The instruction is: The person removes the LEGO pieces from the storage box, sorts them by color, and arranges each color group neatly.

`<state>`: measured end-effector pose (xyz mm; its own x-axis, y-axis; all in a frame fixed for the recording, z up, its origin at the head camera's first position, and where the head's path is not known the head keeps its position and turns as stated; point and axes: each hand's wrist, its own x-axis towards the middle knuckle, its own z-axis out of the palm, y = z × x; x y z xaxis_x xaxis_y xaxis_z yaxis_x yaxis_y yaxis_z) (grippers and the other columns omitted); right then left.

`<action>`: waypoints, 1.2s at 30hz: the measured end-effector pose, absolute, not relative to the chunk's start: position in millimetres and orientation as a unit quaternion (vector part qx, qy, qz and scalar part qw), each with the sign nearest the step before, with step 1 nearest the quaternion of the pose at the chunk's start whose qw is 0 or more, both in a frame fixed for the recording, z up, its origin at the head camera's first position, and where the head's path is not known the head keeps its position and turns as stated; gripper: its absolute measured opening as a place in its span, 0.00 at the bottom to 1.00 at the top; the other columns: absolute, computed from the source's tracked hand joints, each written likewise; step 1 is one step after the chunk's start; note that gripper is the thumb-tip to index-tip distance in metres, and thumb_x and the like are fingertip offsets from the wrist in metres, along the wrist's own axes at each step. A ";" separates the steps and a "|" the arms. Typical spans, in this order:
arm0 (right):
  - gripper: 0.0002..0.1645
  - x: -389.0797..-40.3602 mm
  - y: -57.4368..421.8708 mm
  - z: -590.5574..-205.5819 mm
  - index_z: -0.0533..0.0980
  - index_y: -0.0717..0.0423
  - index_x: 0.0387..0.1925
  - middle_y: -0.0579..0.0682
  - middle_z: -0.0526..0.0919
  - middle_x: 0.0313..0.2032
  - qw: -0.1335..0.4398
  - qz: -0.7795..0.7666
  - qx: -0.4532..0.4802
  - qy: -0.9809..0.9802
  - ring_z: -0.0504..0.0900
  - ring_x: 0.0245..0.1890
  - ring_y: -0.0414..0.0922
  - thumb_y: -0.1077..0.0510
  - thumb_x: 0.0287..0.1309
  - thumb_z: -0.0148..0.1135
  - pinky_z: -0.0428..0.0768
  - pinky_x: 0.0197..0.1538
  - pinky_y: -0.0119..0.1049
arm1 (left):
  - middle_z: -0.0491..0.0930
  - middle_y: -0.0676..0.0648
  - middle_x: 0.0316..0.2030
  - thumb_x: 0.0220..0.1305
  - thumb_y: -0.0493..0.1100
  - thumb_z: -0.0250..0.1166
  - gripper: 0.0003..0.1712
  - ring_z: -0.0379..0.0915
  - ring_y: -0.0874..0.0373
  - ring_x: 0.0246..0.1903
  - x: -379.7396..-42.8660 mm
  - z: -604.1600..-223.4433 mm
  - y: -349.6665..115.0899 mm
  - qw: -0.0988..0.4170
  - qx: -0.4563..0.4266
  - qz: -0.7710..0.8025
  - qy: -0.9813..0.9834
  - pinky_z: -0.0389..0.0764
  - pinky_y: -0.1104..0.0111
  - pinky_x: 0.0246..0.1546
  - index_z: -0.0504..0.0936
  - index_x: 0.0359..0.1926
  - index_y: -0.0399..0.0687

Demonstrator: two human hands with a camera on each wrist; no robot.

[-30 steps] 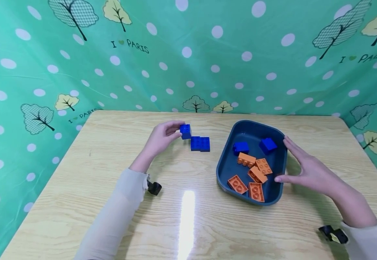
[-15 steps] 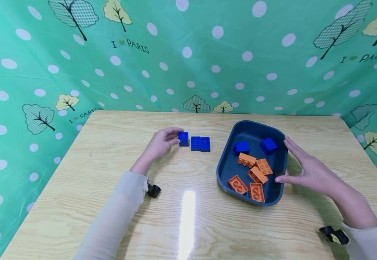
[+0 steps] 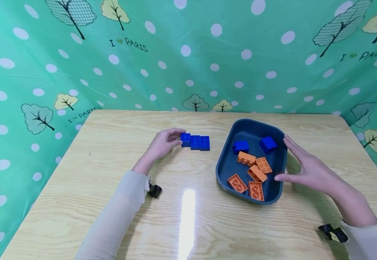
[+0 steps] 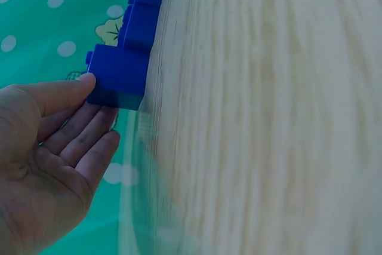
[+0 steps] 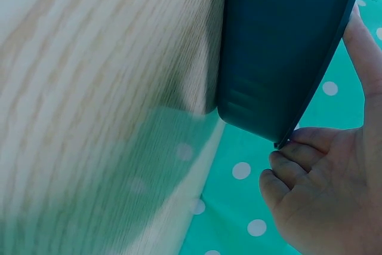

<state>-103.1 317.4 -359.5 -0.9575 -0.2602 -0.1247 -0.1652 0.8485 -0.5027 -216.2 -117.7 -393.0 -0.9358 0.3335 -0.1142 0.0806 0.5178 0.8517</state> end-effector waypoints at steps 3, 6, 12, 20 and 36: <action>0.73 -103.0 317.4 -358.9 0.34 0.47 0.80 0.56 0.34 0.80 0.095 -0.252 -0.111 0.957 0.48 0.74 0.72 0.39 0.49 0.76 0.59 0.62 0.77 | 0.75 0.42 0.66 0.68 0.37 0.63 0.26 0.71 0.47 0.66 -215.7 -392.5 -116.6 0.136 0.120 0.479 0.859 0.74 0.59 0.67 0.74 0.66 0.45; 0.73 -103.2 317.4 -358.5 0.34 0.47 0.80 0.56 0.34 0.80 0.097 -0.252 -0.110 0.956 0.48 0.75 0.72 0.39 0.49 0.75 0.59 0.62 0.77 | 0.74 0.43 0.66 0.68 0.37 0.63 0.26 0.71 0.48 0.67 -215.8 -392.7 -115.9 0.138 0.120 0.480 0.858 0.74 0.59 0.67 0.74 0.66 0.46; 0.73 -102.8 317.1 -356.9 0.34 0.48 0.80 0.56 0.34 0.80 0.094 -0.257 -0.107 0.956 0.47 0.75 0.72 0.39 0.49 0.76 0.58 0.63 0.77 | 0.73 0.44 0.67 0.67 0.38 0.64 0.29 0.67 0.48 0.69 -218.1 -388.2 -116.5 0.129 0.134 0.481 0.857 0.69 0.59 0.71 0.72 0.68 0.46; 0.73 -99.5 315.1 -358.7 0.36 0.48 0.80 0.57 0.36 0.80 0.087 -0.252 -0.109 0.958 0.50 0.74 0.72 0.39 0.48 0.76 0.59 0.62 0.77 | 0.72 0.43 0.67 0.67 0.39 0.65 0.29 0.66 0.49 0.70 -211.8 -363.5 -108.1 0.071 0.159 0.512 0.841 0.65 0.59 0.74 0.71 0.68 0.43; 0.73 -100.8 316.7 -357.3 0.35 0.49 0.80 0.57 0.35 0.80 0.093 -0.256 -0.112 0.956 0.48 0.74 0.72 0.39 0.49 0.76 0.58 0.63 0.77 | 0.75 0.45 0.64 0.70 0.40 0.63 0.24 0.71 0.52 0.66 -198.5 -313.6 -11.9 0.104 0.261 0.558 0.781 0.73 0.65 0.68 0.74 0.65 0.44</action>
